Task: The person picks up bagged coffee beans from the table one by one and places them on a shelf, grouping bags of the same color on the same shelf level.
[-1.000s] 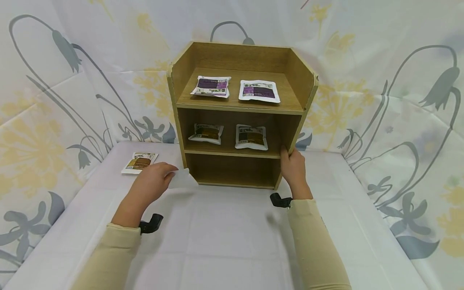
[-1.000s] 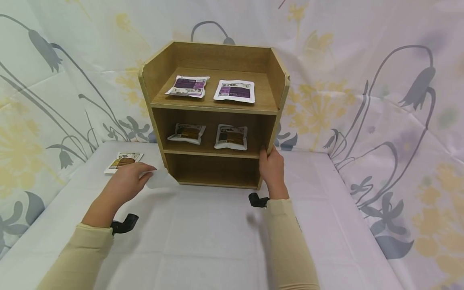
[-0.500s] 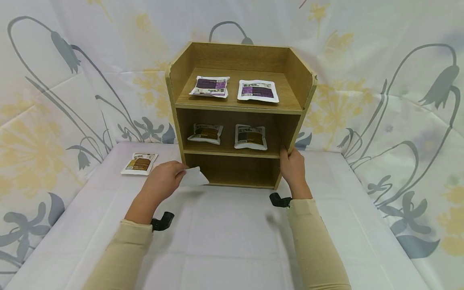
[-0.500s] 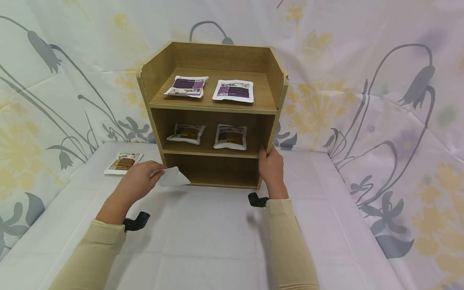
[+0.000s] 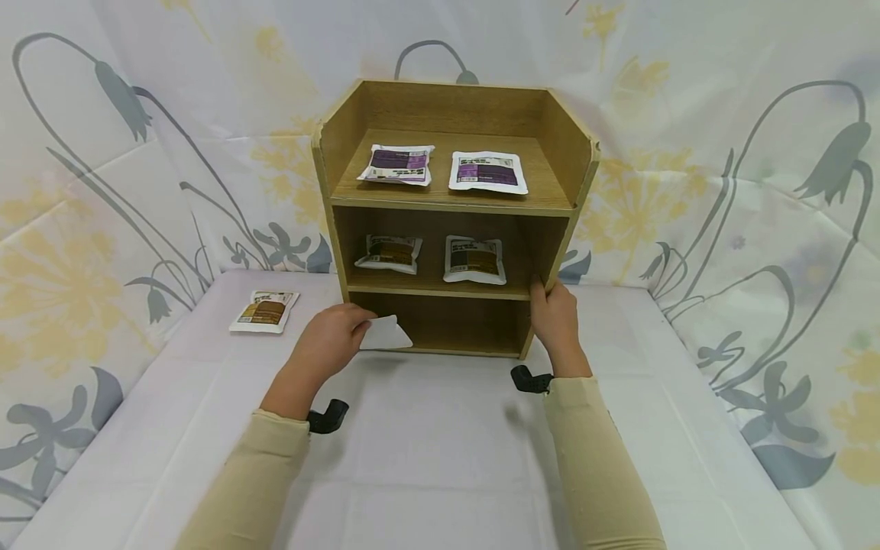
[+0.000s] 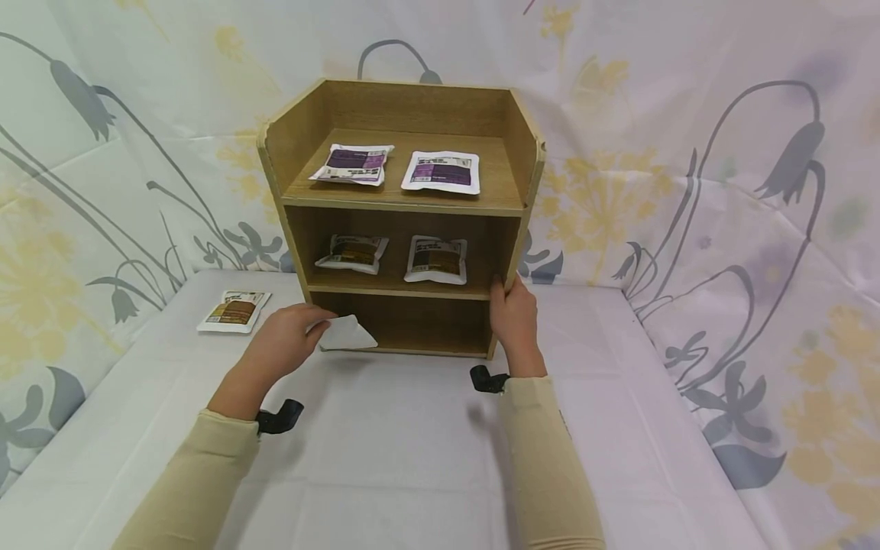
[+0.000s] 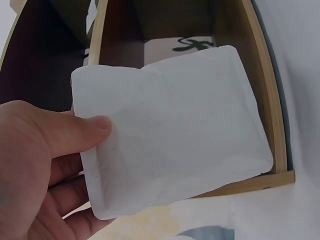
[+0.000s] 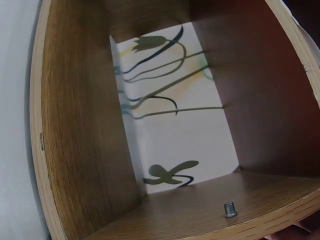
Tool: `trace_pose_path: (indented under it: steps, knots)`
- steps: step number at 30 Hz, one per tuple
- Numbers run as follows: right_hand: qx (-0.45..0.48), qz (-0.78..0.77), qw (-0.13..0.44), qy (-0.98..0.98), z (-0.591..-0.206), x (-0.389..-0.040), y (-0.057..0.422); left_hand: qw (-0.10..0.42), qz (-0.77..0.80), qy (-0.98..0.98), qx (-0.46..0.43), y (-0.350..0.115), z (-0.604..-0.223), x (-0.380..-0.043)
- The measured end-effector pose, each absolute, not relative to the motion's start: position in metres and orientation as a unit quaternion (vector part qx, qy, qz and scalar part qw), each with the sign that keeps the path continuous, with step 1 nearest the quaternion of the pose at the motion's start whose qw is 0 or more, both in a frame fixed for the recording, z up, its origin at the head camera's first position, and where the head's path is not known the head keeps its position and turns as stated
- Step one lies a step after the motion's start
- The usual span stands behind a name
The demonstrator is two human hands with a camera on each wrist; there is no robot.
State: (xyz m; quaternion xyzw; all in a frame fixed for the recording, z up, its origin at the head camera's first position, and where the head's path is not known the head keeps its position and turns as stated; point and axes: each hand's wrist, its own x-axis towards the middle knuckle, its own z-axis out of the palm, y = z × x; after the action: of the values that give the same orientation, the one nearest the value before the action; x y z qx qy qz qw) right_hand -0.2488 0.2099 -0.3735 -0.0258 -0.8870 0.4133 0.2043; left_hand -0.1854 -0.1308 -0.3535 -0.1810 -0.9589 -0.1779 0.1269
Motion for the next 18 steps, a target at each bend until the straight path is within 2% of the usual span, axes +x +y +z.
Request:
trace_pose_path:
  steps: [7,18]
  knots:
    - [-0.027,0.412,0.208,-0.887,-0.375,-0.250,0.210,0.139,-0.175,-0.958,-0.179,-0.121,-0.359,-0.188]
    - [-0.029,0.421,0.200,-0.885,-0.374,-0.250,0.210,0.197,-0.162,-0.948,-0.192,-0.115,-0.377,-0.196]
